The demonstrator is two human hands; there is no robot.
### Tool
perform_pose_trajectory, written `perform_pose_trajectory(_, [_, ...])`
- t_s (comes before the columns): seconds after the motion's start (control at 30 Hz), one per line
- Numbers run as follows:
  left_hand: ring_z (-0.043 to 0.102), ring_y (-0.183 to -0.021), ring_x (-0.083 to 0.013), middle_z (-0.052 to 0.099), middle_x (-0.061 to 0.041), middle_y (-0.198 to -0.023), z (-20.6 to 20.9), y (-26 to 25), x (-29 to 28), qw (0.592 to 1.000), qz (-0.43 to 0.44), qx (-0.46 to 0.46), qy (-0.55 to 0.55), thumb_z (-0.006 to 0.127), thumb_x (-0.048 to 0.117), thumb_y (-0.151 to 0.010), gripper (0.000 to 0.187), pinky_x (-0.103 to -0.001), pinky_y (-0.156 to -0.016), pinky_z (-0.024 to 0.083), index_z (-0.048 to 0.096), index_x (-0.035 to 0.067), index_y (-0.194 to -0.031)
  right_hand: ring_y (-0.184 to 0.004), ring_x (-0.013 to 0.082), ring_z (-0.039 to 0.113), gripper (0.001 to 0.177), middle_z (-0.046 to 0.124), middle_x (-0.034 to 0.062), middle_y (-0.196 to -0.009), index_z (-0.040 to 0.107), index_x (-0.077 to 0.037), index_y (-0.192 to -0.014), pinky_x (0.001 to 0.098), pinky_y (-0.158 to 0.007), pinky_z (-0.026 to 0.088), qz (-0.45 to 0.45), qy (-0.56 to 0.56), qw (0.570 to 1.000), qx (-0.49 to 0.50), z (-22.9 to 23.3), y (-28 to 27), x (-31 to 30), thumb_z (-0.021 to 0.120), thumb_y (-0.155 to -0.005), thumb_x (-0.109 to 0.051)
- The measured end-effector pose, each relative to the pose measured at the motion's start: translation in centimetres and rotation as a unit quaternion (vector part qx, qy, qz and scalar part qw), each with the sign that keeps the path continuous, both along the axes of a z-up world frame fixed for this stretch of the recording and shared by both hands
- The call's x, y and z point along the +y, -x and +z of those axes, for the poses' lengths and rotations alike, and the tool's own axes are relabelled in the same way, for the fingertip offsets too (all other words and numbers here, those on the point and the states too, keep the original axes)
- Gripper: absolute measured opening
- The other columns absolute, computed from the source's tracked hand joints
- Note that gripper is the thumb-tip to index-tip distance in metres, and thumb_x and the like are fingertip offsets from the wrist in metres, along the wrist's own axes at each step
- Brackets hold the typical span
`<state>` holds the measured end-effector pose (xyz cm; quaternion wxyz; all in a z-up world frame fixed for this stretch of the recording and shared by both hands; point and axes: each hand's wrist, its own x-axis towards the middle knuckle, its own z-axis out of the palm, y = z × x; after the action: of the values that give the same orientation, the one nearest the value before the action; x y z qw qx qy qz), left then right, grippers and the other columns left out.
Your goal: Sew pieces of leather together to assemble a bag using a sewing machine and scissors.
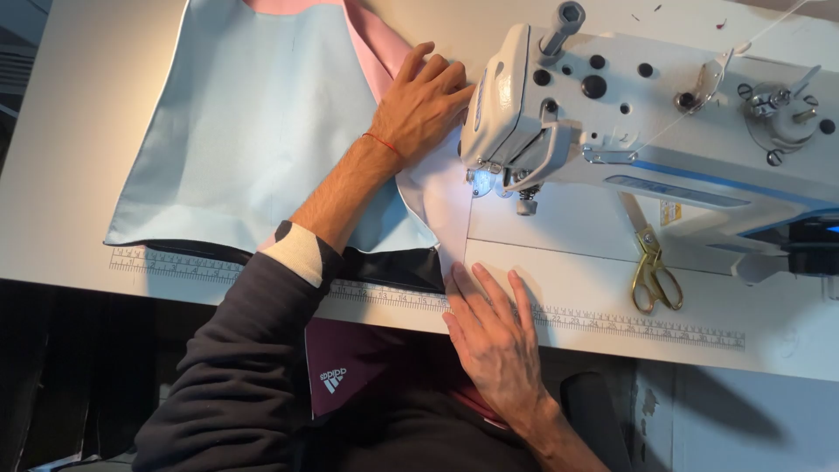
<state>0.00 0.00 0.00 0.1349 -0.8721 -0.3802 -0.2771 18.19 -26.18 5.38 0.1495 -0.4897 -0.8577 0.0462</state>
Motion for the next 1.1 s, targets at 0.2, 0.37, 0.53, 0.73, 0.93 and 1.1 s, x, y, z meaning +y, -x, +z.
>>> perform_pose_trajectory(0.2, [0.058, -0.105, -0.0233, 0.058, -0.003, -0.102, -0.3, 0.0, 1.2, 1.0, 0.001, 0.011, -0.006, 0.07, 0.024, -0.096, 0.016, -0.051, -0.119, 0.032, 0.068, 0.015, -0.109, -0.14, 0.0266, 0.047, 0.042, 0.063, 0.0082, -0.139, 0.067, -0.004, -0.131, 0.0562, -0.121, 0.027, -0.01, -0.005, 1.0, 0.013, -0.4, 0.1, 0.7, 0.067, -0.094, -0.025])
perform_pose_trajectory(0.37, [0.057, -0.105, -0.0224, 0.057, -0.003, -0.1, -0.9, -0.2, 2.2, 1.0, -0.002, -0.007, -0.023, 0.069, 0.024, -0.101, 0.012, -0.052, -0.119, 0.032, 0.068, 0.016, -0.11, -0.141, 0.0263, 0.046, 0.046, 0.061, 0.0073, -0.141, 0.064, -0.003, -0.133, 0.057, -0.122, 0.025, -0.016, -0.006, 1.0, -0.009, -0.4, 0.2, 1.2, 0.067, -0.094, -0.027])
perform_pose_trajectory(0.53, [0.057, -0.103, -0.0226, 0.057, -0.001, -0.098, -1.2, -0.2, 3.3, 1.0, 0.005, -0.004, -0.002, 0.07, 0.026, -0.104, 0.011, -0.054, -0.12, 0.032, 0.065, 0.016, -0.1, -0.142, 0.0266, 0.044, 0.052, 0.058, 0.0091, -0.145, 0.06, -0.002, -0.137, 0.0569, -0.122, 0.024, -0.017, 0.002, 1.0, -0.01, -0.4, 0.2, 2.0, 0.066, -0.095, -0.032])
perform_pose_trajectory(0.73, [0.057, -0.105, -0.022, 0.056, -0.001, -0.099, -1.7, -0.2, 4.4, 0.999, -0.002, -0.008, -0.031, 0.07, 0.029, -0.104, 0.014, -0.054, -0.119, 0.032, 0.065, 0.017, -0.101, -0.143, 0.0273, 0.043, 0.057, 0.057, 0.0107, -0.145, 0.058, 0.0, -0.14, 0.0566, -0.123, 0.021, -0.025, 0.008, 1.0, -0.014, -0.6, 0.5, 2.5, 0.065, -0.096, -0.036])
perform_pose_trajectory(0.93, [0.057, -0.104, -0.0211, 0.055, 0.0, -0.098, -2.0, -0.2, 5.8, 0.999, -0.006, -0.016, -0.036, 0.072, 0.03, -0.103, 0.013, -0.055, -0.119, 0.031, 0.065, 0.019, -0.1, -0.145, 0.029, 0.042, 0.065, 0.052, 0.0135, -0.15, 0.051, 0.002, -0.145, 0.057, -0.124, 0.019, -0.022, 0.021, 0.999, -0.015, -0.2, 0.5, 3.5, 0.063, -0.096, -0.039])
perform_pose_trajectory(1.1, [0.056, -0.104, -0.0197, 0.055, 0.001, -0.101, -1.4, -0.1, 6.5, 0.998, -0.003, 0.0, -0.06, 0.074, 0.027, -0.104, 0.014, -0.049, -0.121, 0.031, 0.064, 0.02, -0.096, -0.145, 0.0306, 0.041, 0.07, 0.05, 0.0148, -0.152, 0.048, 0.004, -0.147, 0.0585, -0.123, 0.017, -0.017, 0.03, 0.999, -0.004, 0.0, 0.5, 4.4, 0.061, -0.097, -0.044])
